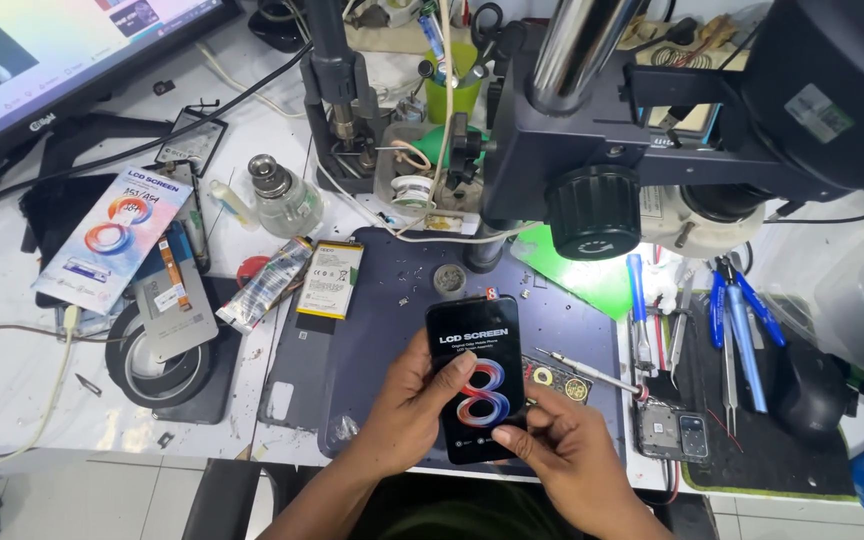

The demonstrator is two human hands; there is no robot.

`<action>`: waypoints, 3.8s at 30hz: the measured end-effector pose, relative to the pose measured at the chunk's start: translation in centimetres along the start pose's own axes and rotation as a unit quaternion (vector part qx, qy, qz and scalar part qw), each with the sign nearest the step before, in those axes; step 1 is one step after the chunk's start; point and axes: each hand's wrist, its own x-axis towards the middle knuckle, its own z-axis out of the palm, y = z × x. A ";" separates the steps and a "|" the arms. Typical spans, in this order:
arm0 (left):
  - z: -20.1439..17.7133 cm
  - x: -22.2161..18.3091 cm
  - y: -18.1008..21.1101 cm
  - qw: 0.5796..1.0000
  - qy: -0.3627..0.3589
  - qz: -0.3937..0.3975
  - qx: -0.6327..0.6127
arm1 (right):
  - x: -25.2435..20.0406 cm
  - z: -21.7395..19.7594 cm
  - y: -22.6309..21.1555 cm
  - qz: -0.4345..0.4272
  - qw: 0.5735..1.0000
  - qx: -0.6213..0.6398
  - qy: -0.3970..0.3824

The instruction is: Cleaning a phone frame, applying adhesive, and assembling internal components like the battery and screen.

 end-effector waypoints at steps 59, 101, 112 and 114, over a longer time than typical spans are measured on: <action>3.5 -0.8 -0.4 0.983 -0.043 -0.070 -0.164 | 0.3 1.5 -3.0 -0.473 0.784 -0.397 0.066; -6.8 -3.6 -11.7 0.912 0.041 -0.130 0.388 | -0.6 -1.2 -1.5 -0.392 0.796 -0.461 -0.019; -1.6 -0.1 -2.7 0.932 0.024 -0.152 -0.329 | 1.0 -4.3 -0.2 -0.278 0.795 -0.539 -0.007; -1.6 -0.6 -3.7 0.929 0.031 -0.140 -0.342 | 0.5 -2.9 -0.1 -0.310 0.776 -0.549 -0.011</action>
